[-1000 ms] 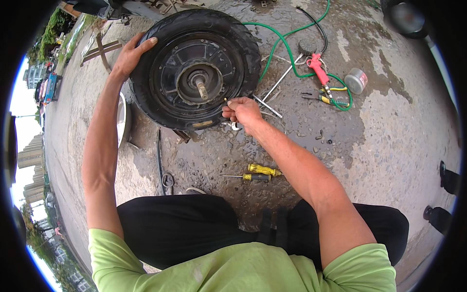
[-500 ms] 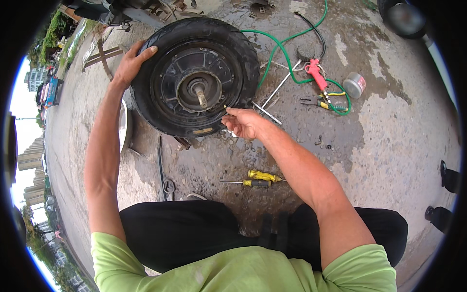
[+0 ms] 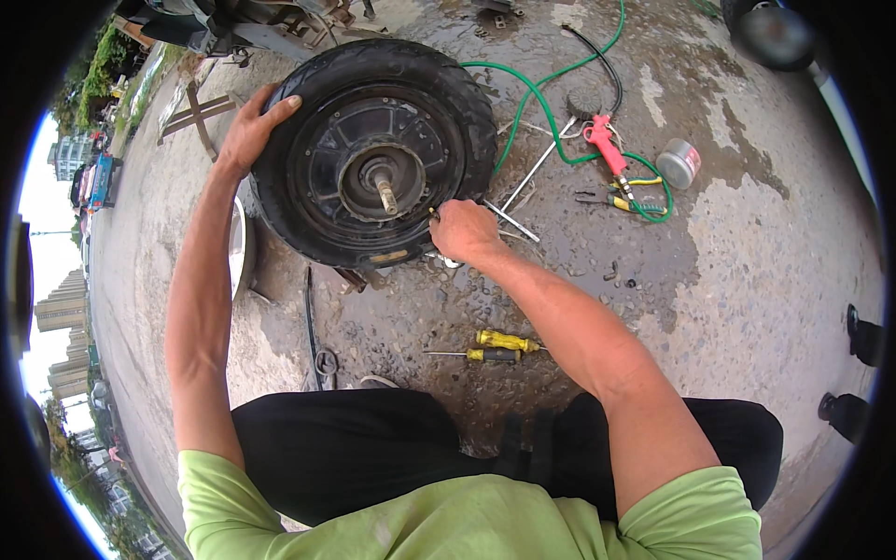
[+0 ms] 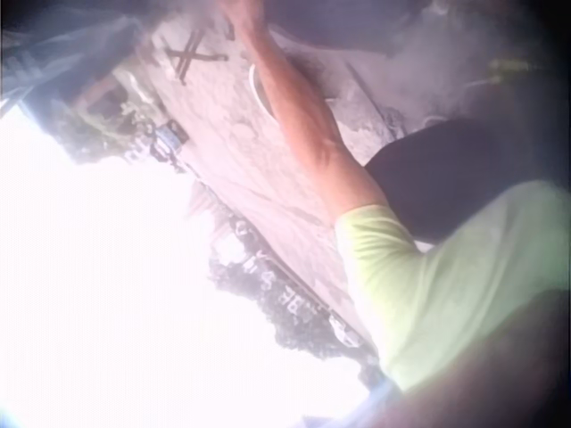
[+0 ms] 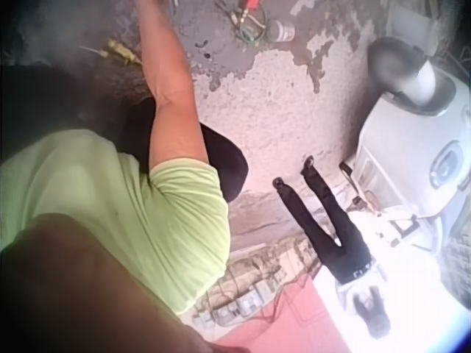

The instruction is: The person inflates a motorcycle tire using a pressure gun, then removes the valve cap and uses a screwdriver to pry the tire bead from the rim. The person continues to work the tire around the rim with the screwdriver while the tire rests on a wooden stand.

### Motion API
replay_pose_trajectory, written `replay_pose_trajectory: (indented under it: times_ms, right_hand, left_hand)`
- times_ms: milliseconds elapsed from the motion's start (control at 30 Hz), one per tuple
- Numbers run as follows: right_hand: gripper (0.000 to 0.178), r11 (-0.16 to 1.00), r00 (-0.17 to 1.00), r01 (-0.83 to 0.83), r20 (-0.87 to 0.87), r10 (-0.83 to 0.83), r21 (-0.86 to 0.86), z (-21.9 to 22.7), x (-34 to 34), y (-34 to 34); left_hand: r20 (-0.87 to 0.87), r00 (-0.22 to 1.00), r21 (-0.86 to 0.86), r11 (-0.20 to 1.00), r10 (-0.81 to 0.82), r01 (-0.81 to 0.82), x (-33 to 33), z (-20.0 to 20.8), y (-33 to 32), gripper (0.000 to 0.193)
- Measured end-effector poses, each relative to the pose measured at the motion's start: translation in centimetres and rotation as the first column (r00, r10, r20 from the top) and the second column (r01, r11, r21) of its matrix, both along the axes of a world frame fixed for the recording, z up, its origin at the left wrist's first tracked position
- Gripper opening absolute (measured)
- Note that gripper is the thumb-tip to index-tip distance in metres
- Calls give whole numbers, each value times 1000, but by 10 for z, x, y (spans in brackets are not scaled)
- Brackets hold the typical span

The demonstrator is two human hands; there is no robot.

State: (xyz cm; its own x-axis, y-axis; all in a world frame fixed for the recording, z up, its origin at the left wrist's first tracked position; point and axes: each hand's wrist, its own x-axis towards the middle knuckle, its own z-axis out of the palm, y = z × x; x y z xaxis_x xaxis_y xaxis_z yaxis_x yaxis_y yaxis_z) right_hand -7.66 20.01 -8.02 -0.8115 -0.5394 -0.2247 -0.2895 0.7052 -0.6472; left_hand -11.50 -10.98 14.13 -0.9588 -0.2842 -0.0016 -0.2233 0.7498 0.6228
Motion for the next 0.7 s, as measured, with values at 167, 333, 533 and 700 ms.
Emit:
replay_pose_trajectory:
  times_ms: [167,333,533,700]
  right_hand:
    - [37,999,999,-37,23,37,10,10,-3,3]
    - [39,852,562,488,815,-138,-192,-22,-10,-1]
    - [33,721,38,693,999,-20,-12,-23,-17,0]
    - [30,660,-37,750,999,-20,41,-22,-14,-5]
  left_hand:
    - [-8,1000,6,1000,-12,12,1,3,0,91]
    - [-34,999,-41,999,-19,17,-2,-3,-6,93]
    - [-5,999,-16,999,-35,35,-2,-2,-7,97]
    - [-19,1000,-12,1000,-21,21,-1,-3,-7,95]
